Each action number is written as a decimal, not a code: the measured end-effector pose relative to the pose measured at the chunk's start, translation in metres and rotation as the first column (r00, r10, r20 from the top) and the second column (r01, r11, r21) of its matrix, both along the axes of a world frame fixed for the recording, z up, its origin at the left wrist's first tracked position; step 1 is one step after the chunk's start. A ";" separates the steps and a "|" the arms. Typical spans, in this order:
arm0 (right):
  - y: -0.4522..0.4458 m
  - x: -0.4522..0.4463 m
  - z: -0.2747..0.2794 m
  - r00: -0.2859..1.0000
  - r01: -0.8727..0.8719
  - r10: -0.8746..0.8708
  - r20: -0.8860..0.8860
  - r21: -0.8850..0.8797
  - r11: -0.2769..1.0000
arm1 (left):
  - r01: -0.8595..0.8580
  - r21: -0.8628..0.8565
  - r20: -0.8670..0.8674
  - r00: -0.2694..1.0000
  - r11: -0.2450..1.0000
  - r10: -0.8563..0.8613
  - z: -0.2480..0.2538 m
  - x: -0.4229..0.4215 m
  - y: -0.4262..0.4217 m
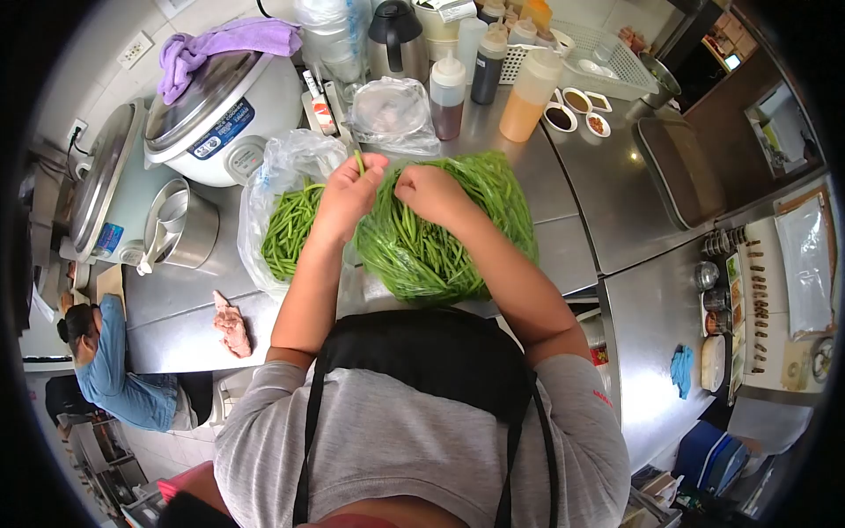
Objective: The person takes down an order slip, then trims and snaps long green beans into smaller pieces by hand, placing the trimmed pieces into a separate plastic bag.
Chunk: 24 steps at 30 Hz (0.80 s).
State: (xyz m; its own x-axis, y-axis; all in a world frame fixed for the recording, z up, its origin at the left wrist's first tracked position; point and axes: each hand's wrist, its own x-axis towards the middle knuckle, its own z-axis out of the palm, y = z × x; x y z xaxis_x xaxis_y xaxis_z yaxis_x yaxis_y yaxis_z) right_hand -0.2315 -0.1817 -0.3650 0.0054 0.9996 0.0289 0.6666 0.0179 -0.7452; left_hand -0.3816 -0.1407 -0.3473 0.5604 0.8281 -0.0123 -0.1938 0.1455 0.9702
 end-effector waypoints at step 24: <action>-0.035 0.027 0.035 0.765 0.309 -0.078 -0.639 0.258 0.915 | 0.147 0.082 -0.139 0.981 0.986 -0.135 -0.012 0.019 -0.014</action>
State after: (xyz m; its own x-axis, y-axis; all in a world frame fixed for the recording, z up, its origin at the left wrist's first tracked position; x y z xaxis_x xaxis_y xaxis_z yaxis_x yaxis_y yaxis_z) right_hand -0.2044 -0.2166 -0.3303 0.3290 0.9033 0.2754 0.0941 0.2588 -0.9613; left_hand -0.3622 -0.1548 -0.3589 0.6700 0.7420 -0.0222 -0.0464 0.0717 0.9963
